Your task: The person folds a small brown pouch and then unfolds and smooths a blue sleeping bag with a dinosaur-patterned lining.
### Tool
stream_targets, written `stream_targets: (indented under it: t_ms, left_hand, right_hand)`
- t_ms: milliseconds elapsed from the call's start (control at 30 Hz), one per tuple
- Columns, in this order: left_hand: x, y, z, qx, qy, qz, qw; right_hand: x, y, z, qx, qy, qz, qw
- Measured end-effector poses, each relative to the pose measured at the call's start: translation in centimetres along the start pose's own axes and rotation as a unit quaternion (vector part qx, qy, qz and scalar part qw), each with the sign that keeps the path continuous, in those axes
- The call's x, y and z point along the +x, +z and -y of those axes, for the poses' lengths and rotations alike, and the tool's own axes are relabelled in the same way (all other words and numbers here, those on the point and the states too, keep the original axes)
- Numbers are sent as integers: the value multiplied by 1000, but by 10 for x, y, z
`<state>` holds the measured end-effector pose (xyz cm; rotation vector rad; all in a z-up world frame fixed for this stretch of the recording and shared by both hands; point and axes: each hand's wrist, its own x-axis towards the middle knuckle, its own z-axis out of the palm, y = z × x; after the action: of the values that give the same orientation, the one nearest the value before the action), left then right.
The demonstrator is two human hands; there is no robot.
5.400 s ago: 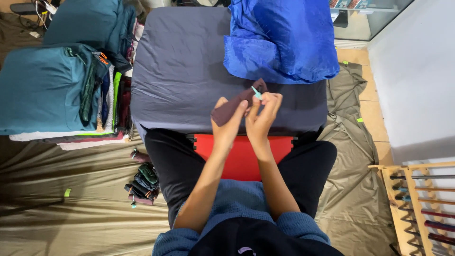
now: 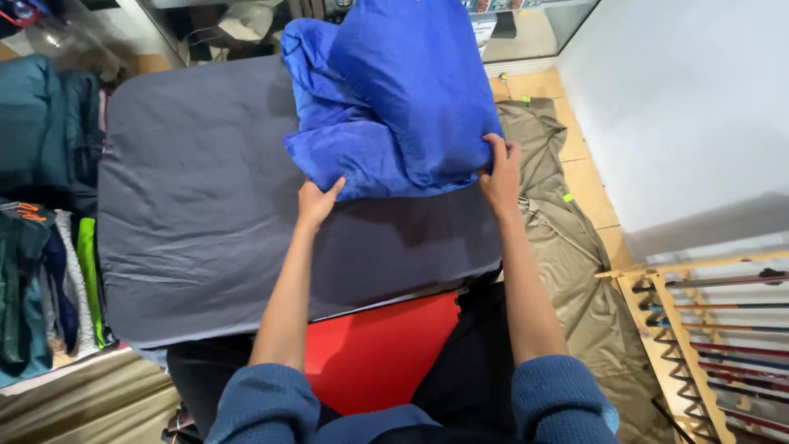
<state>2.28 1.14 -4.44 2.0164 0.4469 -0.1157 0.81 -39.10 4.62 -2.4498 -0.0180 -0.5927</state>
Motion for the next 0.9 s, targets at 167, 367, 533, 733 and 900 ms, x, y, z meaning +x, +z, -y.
stream_targets:
  t_ms: [167, 367, 533, 733, 900]
  left_hand:
    - [-8, -51, 18, -7, 67, 18, 998]
    - [-103, -167, 7, -8, 12, 59, 998]
    - [-188, -278, 15, -52, -78, 56, 994]
    - [-212, -394, 132, 35, -138, -77, 987]
    - [-200, -421, 254, 247, -79, -309, 915]
  right_hand:
    - [-5, -2, 18, -24, 29, 44, 998]
    - [-48, 18, 99, 20, 3, 88, 996]
    - [-99, 60, 175, 14, -46, 154, 987]
    - [-169, 79, 293, 41, -148, 235, 960]
    - [-219, 88, 352, -57, -256, 205, 943]
